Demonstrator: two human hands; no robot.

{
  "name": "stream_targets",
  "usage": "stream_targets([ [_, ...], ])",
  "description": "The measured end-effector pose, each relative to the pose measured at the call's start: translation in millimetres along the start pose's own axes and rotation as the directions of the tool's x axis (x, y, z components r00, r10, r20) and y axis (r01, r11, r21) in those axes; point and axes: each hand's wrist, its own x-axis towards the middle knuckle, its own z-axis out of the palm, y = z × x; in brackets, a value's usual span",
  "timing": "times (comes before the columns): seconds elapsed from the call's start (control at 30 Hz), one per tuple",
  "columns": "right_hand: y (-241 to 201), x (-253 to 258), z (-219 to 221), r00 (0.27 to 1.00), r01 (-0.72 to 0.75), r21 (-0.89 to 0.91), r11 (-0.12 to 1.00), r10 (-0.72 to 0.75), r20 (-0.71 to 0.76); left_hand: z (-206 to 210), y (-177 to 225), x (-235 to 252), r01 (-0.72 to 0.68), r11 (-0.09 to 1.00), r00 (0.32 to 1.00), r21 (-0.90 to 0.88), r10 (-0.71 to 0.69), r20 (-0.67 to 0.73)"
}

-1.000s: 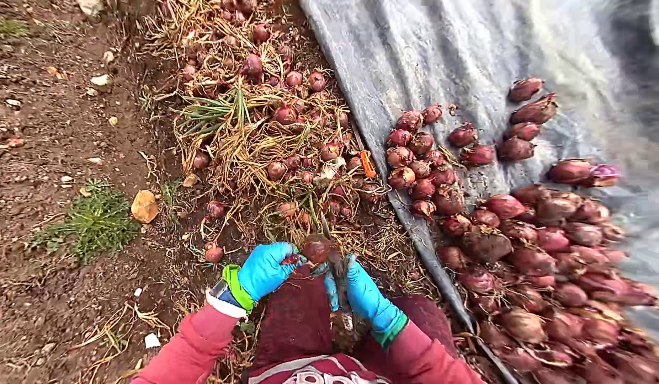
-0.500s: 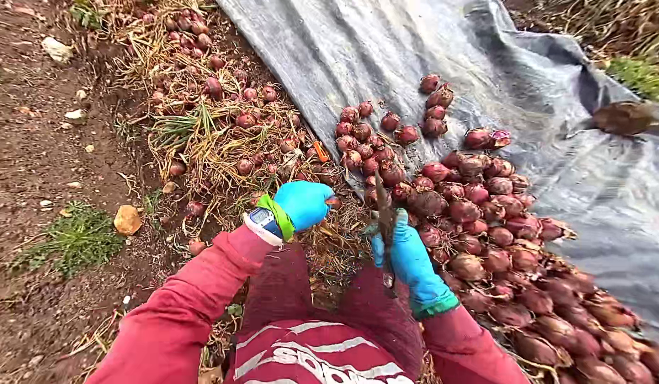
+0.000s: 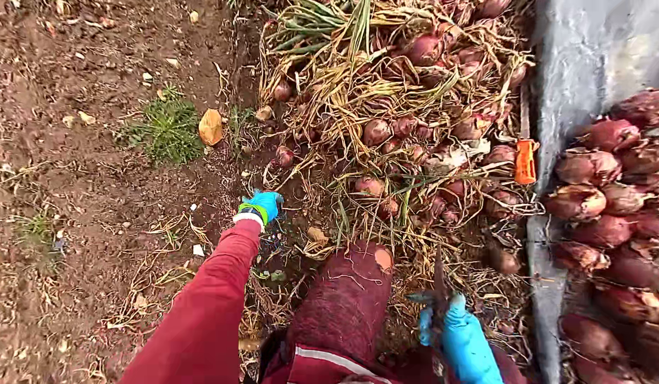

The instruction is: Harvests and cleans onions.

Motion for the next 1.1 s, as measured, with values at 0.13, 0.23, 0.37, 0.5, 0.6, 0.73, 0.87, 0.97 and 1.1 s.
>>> stream_targets([
  [0.13,-9.0,25.2,13.6,0.997,-0.081,-0.030,0.996,0.081,0.006,47.0,-14.7,31.0,0.115,0.979,0.993,-0.168,-0.117,-0.001],
  [0.23,-5.9,42.5,26.1,0.986,-0.169,0.002,0.986,0.169,0.014,64.2,-27.1,-10.6,0.311,0.852,0.948,-0.422,-0.311,0.070],
  [0.37,-20.4,62.3,49.2,0.978,-0.176,0.039,0.984,0.170,0.118,11.9,33.1,-78.8,0.022,0.678,0.999,-0.734,-0.039,-0.005],
  [0.5,-50.5,43.3,53.5,0.926,0.124,0.154,0.980,-0.170,0.338,-47.0,125.8,-153.5,-0.492,0.689,0.862,-0.531,0.472,-0.186],
  [0.6,-79.9,7.0,41.2,0.901,0.352,0.126,0.927,-0.373,0.224,-71.8,175.5,-193.1,-0.765,0.596,0.622,-0.246,0.782,-0.040],
  [0.73,-69.1,-39.1,-5.9,0.935,0.337,-0.005,0.942,-0.334,0.117,-100.9,214.7,-233.3,-0.788,0.606,0.607,0.110,0.794,-0.024],
  [0.87,-30.6,-60.5,-45.0,0.938,0.333,-0.043,0.942,-0.326,0.119,-80.7,273.8,-289.9,-0.806,0.568,0.557,0.165,0.823,-0.109],
  [0.97,-27.8,-82.2,-79.8,0.910,0.415,-0.113,0.903,-0.414,0.032,-59.6,336.6,-324.4,-0.856,0.398,0.482,0.329,0.844,0.235],
  [1.1,-14.9,-80.4,-120.6,0.840,0.438,0.044,0.898,-0.391,-0.376,-79.9,319.5,-261.5,-0.711,0.687,0.668,0.148,0.726,-0.160],
])
